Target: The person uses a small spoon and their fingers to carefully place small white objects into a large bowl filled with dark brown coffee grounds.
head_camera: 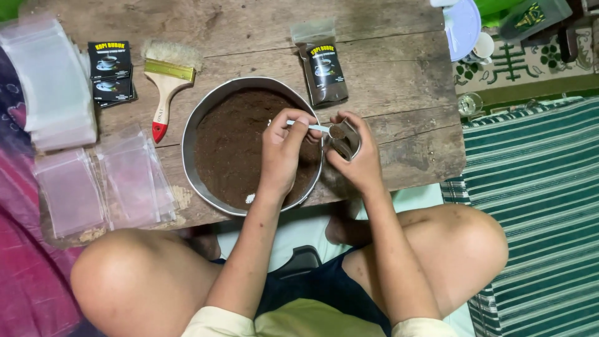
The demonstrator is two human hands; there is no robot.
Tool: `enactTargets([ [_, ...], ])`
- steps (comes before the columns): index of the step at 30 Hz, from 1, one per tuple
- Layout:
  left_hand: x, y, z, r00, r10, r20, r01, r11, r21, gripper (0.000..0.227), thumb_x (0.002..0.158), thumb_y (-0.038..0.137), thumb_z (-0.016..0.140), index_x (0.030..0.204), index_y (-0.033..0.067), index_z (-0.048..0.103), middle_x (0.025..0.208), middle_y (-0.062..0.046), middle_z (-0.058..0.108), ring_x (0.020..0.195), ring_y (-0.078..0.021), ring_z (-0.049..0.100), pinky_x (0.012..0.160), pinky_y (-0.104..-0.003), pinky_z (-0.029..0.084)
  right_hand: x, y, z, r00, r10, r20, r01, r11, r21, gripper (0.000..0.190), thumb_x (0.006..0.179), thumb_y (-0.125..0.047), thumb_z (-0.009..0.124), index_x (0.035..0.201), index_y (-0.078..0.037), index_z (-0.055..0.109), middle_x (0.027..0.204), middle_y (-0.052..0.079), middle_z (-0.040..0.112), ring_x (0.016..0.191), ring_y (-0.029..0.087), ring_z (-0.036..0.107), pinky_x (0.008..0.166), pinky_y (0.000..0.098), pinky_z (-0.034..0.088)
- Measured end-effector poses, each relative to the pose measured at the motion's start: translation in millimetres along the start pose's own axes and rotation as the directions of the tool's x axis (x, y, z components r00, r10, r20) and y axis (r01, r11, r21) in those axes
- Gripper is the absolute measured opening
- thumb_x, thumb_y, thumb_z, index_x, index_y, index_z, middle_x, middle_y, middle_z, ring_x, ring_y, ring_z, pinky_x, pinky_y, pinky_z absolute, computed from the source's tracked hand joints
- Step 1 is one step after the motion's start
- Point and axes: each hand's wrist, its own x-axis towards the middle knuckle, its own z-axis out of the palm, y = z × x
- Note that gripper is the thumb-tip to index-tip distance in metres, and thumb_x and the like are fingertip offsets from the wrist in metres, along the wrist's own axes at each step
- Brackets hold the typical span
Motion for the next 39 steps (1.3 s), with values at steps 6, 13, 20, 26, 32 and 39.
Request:
enactTargets([
  [6,-8,2,12,0.998,0.012,0.060,-0.023,0.981,0.194,0.012,0.098,0.015,0.061,0.098,0.0101,0.072,0.072,-0.012,0.071,0.064,-0.0142,0.068,0.067,-0.029,0.059,-1,2,4,1.000,-0.008,-0.014,0.008,0.999,-0.045,0.063,0.071,-0.016,0.090,0.128,-0.009,0.064,0.119,0.011,0.071,0.115,0.030,0.068,0.106,0.0432,0.050],
  [13,-4,16,3,0.820,0.364,0.442,-0.569,0.600,0.562,0.006,0.096,0.013,0.069,0.097,0.0141,0.075,0.086,-0.008,0.061,0.084,-0.0299,0.058,0.079,-0.040,0.052,4,-9,0,0.999,-0.040,0.021,0.041,0.997,-0.064,0.064,0.075,-0.014,0.087,0.133,-0.011,0.060,0.124,0.011,0.071,0.119,0.030,0.067,0.106,0.0437,0.050],
  [20,-1,41,-21,0.913,0.354,0.201,-0.405,0.838,0.365,0.014,0.103,0.015,0.061,0.100,0.0130,0.074,0.085,-0.008,0.068,0.082,-0.0227,0.066,0.082,-0.037,0.054,-1,-20,-15,0.986,0.082,0.145,-0.110,0.975,0.192,0.099,0.075,-0.005,0.086,0.159,-0.007,0.033,0.153,0.021,0.052,0.142,0.033,0.050,0.119,0.0444,0.040],
  [26,1,53,-49,0.951,0.308,0.030,-0.293,0.862,0.413,0.016,0.105,0.018,0.058,0.101,0.0113,0.073,0.082,-0.006,0.068,0.083,-0.0169,0.064,0.086,-0.037,0.052,-3,-18,-24,0.967,0.154,0.204,-0.207,0.941,0.269,0.116,0.072,-0.009,0.089,0.166,-0.012,0.020,0.162,0.021,0.042,0.149,0.032,0.039,0.123,0.0441,0.034],
  [32,-7,82,-80,0.994,0.106,0.033,-0.097,0.682,0.725,0.014,0.100,0.014,0.058,0.096,0.0104,0.071,0.078,-0.013,0.069,0.081,-0.0311,0.066,0.080,-0.046,0.052,5,-35,-31,0.979,0.101,0.174,-0.150,0.942,0.299,0.109,0.082,-0.049,0.079,0.166,-0.012,0.020,0.164,0.026,0.035,0.154,0.044,0.029,0.127,0.0570,0.021],
  [39,-4,37,-116,0.990,0.054,0.127,-0.138,0.376,0.916,0.019,0.098,0.015,0.057,0.092,0.0021,0.070,0.081,-0.024,0.068,0.084,-0.0461,0.069,0.073,-0.057,0.053,25,-82,-30,0.891,-0.450,0.059,0.426,0.783,-0.453,0.048,0.096,-0.017,0.072,0.141,-0.007,0.062,0.146,0.019,0.057,0.141,0.043,0.046,0.121,0.0627,0.025],
])
